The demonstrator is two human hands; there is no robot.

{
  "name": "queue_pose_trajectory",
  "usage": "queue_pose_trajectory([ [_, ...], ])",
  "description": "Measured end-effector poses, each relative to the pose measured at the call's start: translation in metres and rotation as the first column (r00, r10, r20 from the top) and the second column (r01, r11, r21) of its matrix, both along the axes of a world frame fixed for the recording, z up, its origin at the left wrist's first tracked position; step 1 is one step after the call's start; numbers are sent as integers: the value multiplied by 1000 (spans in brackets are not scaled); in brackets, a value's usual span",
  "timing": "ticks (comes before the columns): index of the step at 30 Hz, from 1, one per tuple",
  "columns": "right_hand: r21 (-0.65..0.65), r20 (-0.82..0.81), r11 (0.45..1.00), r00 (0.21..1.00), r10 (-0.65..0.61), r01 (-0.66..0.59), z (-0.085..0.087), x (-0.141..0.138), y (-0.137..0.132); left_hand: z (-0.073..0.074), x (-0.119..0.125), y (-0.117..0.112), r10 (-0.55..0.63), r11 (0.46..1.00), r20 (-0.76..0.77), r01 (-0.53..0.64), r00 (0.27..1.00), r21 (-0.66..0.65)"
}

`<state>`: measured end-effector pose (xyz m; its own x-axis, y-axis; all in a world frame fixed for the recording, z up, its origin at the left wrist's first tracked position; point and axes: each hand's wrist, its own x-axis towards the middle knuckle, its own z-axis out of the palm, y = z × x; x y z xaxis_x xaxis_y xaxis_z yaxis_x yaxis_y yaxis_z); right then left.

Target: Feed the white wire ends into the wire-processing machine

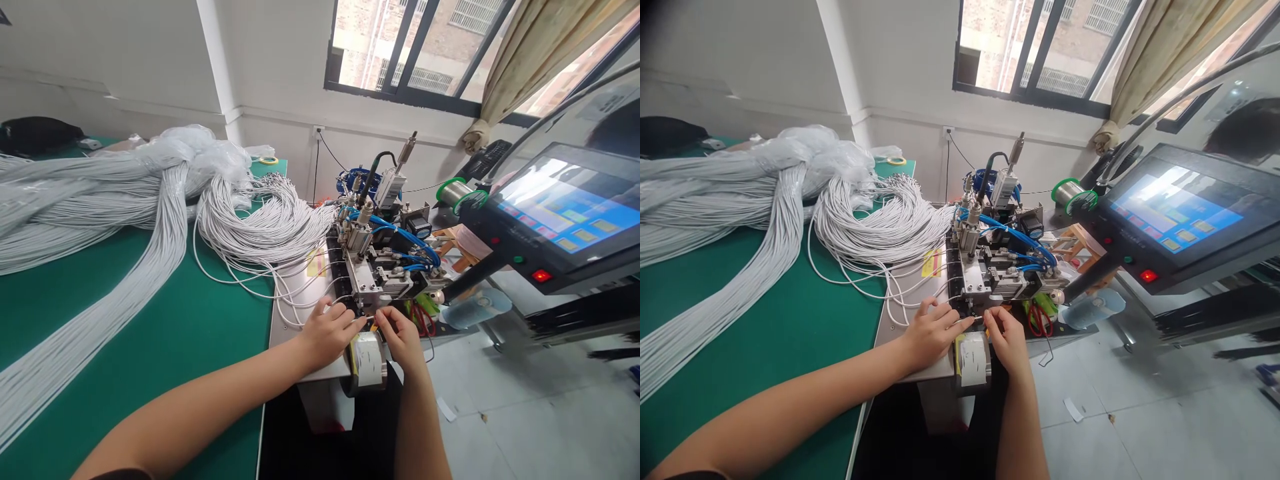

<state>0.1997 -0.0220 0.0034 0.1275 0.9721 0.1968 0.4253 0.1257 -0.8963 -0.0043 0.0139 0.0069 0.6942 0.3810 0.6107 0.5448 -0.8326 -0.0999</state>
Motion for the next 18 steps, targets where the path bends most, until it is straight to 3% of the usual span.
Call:
queue_pose_trajectory([
  [4, -13, 52, 999, 998, 46, -46, -7, 4, 6, -3, 3, 0, 39, 997, -22, -40, 999, -58],
  [10, -99, -211, 986, 971, 110, -133, -24, 2, 14, -5, 4, 0, 71, 991, -61, -77, 996, -105],
  [18, -211, -458, 973, 889, -12, -95, -33, -2, 17, -1, 6, -2, 50, 962, -215, -104, 975, -251],
])
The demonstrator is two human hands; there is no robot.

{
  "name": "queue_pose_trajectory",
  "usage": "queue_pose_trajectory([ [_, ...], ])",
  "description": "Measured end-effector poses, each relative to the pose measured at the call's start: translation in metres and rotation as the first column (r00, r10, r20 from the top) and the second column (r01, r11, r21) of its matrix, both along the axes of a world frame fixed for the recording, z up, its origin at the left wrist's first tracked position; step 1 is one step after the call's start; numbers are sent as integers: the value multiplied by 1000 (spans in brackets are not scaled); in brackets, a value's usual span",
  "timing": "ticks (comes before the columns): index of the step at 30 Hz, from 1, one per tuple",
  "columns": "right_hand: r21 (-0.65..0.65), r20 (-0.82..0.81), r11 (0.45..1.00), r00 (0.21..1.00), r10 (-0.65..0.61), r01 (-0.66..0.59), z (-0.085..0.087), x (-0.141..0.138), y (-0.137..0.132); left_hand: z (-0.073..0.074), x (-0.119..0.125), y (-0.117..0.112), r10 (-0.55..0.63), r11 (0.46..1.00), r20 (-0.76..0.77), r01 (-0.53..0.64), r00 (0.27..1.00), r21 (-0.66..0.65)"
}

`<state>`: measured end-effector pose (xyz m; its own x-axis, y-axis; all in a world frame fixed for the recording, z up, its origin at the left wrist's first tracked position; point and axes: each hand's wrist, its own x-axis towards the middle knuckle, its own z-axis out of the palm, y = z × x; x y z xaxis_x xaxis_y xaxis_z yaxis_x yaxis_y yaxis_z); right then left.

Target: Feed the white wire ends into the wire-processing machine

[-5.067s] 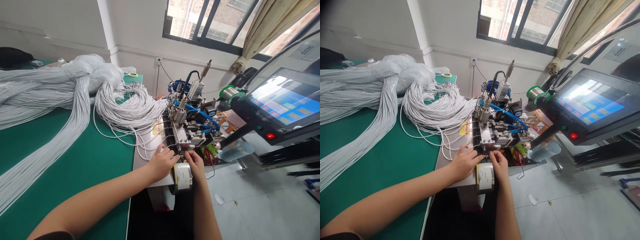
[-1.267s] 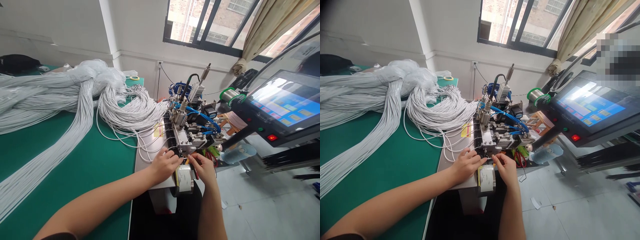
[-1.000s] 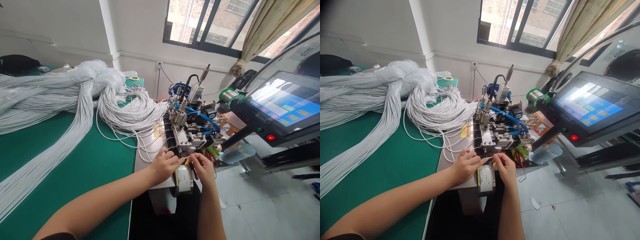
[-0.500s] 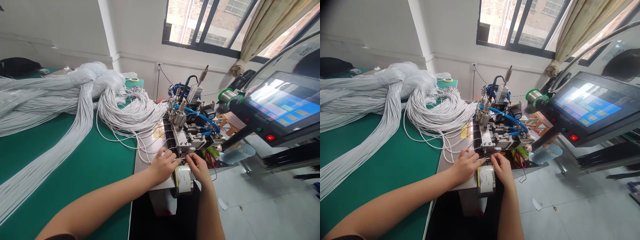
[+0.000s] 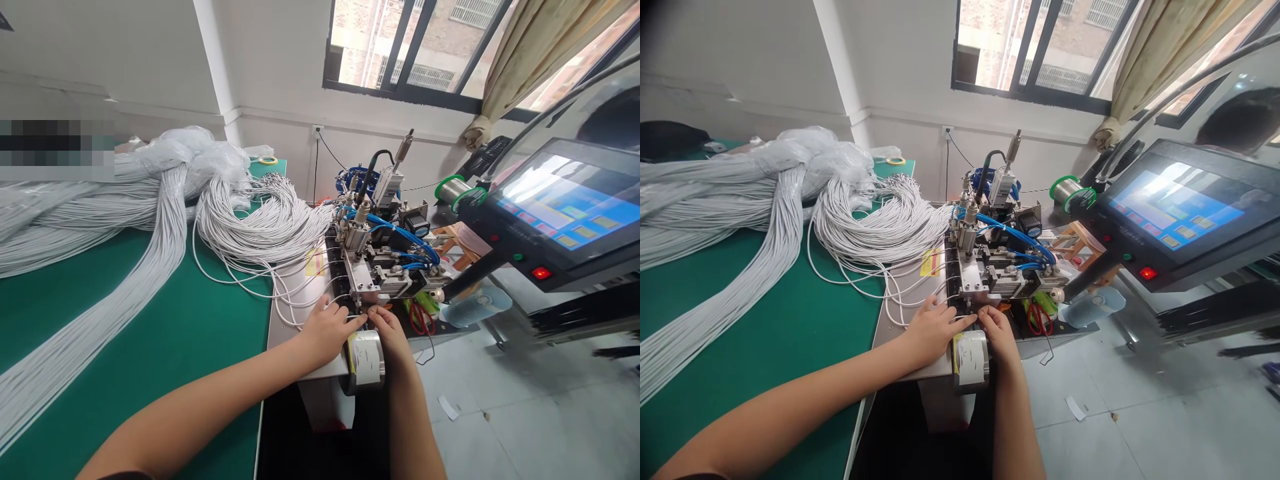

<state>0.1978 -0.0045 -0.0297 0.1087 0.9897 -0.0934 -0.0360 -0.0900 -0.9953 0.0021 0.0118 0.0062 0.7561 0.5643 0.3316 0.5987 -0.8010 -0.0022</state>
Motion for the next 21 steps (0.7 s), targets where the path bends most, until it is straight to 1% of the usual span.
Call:
queue_pose_trajectory([
  [2, -33, -69, 999, 998, -4, 2, -4, 0, 1, 2, 2, -1, 15, 1000, -22, -16, 1000, -11],
  [4, -44, -99, 999, 995, -7, 2, -7, -1, 1, 4, 4, -2, 30, 999, -39, -31, 999, -13],
  [7, -22, -107, 1000, 994, -13, 10, -7, -3, 0, 5, 4, -3, 38, 999, -40, -39, 998, -15],
  [9, -5, -93, 1000, 996, -17, 16, -3, -3, -3, 4, 1, -3, 44, 999, -10, -44, 999, -3],
  [11, 14, -32, 999, 999, -37, 37, 1, -3, -9, 2, -3, -5, 58, 998, 38, -59, 998, 35],
  [14, 75, 122, 990, 984, -130, 121, 5, 2, -19, -2, -11, -8, 75, 990, 100, -86, 992, 109],
  [16, 120, 198, 979, 962, -189, 167, 8, 7, -26, -3, -13, -10, 78, 987, 113, -93, 990, 130],
  [18, 148, 252, 971, 942, -222, 189, 11, 11, -33, -4, -14, -11, 83, 989, 108, -95, 991, 116],
  [21, 193, 347, 956, 896, -276, 219, 18, 13, -44, -2, -13, -9, 115, 992, 84, -119, 990, 45],
])
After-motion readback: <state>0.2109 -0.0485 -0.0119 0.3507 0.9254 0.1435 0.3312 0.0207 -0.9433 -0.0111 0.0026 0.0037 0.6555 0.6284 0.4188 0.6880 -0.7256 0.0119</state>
